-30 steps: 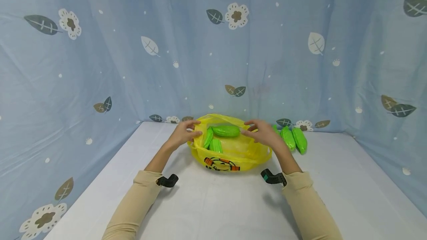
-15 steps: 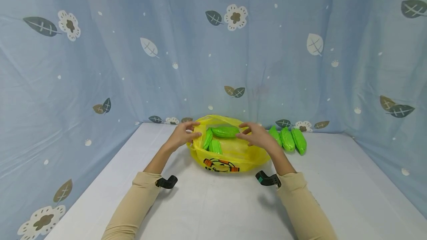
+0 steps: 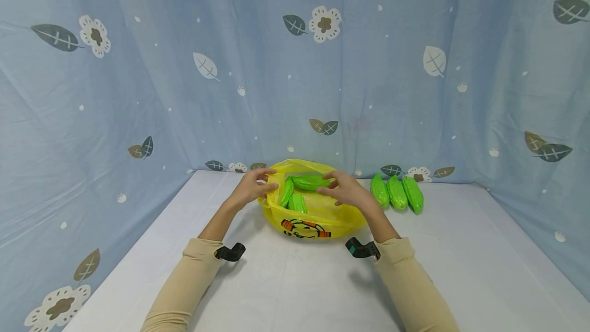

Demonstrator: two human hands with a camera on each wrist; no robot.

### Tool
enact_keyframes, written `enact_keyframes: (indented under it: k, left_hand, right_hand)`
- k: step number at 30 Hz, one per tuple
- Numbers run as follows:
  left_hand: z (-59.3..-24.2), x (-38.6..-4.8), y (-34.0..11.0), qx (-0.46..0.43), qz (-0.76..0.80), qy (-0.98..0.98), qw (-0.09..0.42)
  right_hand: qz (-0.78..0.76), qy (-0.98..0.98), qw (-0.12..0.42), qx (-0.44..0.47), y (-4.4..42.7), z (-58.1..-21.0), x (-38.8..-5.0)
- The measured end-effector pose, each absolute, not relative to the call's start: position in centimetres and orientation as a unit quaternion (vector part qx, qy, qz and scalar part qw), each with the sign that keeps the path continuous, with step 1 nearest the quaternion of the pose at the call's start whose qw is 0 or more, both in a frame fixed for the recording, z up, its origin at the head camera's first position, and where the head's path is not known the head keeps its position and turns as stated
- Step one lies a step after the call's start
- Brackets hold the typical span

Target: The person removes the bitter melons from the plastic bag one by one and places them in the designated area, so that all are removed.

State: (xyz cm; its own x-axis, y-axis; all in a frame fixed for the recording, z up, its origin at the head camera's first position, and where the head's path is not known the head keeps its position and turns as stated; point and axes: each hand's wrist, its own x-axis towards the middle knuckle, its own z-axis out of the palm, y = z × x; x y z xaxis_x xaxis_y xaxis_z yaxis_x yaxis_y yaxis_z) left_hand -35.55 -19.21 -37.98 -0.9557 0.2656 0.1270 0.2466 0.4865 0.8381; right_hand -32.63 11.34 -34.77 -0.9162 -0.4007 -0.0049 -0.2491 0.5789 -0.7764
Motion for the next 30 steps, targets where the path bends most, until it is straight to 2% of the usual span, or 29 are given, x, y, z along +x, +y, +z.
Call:
enact_keyframes:
  k: [30]
  left_hand:
    - [-37.9, -35.6, -19.2, 0.15, 0.49, 0.859, 0.011]
  right_hand:
    - [-0.404, 0.893, 0.124, -0.154, 9.2, -36.0, -32.6]
